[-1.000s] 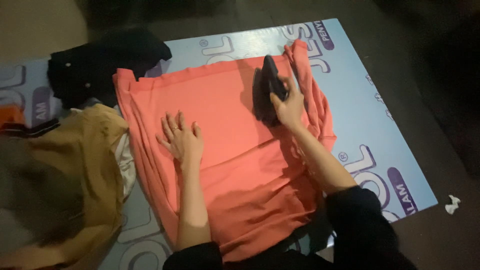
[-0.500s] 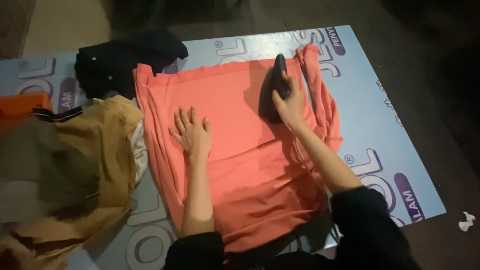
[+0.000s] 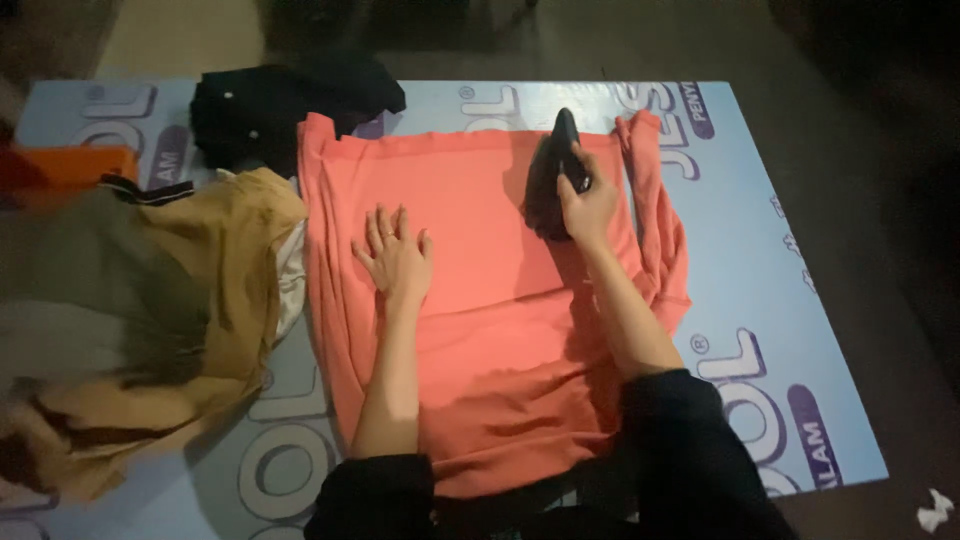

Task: The person irons a coral-colored long-sleeved shirt laid flat on a blue patterned mat. They use a black electric iron with their right hand while smoothing the fabric with their left hand, moving the iron back and forth across the shirt's body and sleeves.

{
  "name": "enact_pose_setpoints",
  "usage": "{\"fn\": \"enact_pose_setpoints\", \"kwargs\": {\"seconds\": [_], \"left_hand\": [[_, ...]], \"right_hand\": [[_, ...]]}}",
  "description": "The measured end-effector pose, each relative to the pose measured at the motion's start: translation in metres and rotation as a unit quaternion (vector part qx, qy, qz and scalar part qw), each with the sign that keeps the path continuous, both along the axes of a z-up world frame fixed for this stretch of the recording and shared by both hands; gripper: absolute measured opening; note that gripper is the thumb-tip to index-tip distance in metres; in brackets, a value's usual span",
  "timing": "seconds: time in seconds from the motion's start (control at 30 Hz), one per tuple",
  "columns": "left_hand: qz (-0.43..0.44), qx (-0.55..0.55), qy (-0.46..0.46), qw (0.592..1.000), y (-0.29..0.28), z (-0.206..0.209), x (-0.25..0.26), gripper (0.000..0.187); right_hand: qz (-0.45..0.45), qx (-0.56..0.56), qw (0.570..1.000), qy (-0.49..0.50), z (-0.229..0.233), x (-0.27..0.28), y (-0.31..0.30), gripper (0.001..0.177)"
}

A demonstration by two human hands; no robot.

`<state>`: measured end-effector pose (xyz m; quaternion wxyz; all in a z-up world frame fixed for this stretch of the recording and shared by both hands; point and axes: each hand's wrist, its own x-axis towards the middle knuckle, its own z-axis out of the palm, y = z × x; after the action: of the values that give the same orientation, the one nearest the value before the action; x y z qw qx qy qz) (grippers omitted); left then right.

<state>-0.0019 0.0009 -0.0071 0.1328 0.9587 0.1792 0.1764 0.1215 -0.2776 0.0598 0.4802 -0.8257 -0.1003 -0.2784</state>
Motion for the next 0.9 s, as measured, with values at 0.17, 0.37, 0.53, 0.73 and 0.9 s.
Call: {"fn": "enact_pose_setpoints", "kwargs": {"seconds": [0.17, 0.37, 0.53, 0.73, 0.9], "left_hand": [[0.005, 0.019, -0.023, 1.000, 0.002, -0.006, 0.002, 0.054], [0.001, 0.003, -0.013, 1.000, 0.001, -0.003, 0.001, 0.054], [-0.020, -0.011, -0.004, 1.000, 0.000, 0.008, -0.003, 0.054], [-0.002, -0.011, 0.008, 1.000, -0.002, 0.007, 0.001, 0.055], [-0.003, 0.002, -0.006, 1.000, -0.002, 0.000, 0.000, 0.056]], "right_hand": [[-0.028, 0.010, 1.000, 0.005, 0.008, 0.011, 0.016, 0.055], [0.000, -0.005, 1.000, 0.006, 0.022, -0.026, 0.009, 0.051], [0.057, -0.023, 0.998, 0.019, 0.023, -0.080, -0.009, 0.052], [0.047, -0.001, 0.999, 0.005, 0.016, -0.085, -0.006, 0.043], [0.005, 0.011, 0.999, -0.045, 0.009, -0.026, 0.006, 0.038]]}}
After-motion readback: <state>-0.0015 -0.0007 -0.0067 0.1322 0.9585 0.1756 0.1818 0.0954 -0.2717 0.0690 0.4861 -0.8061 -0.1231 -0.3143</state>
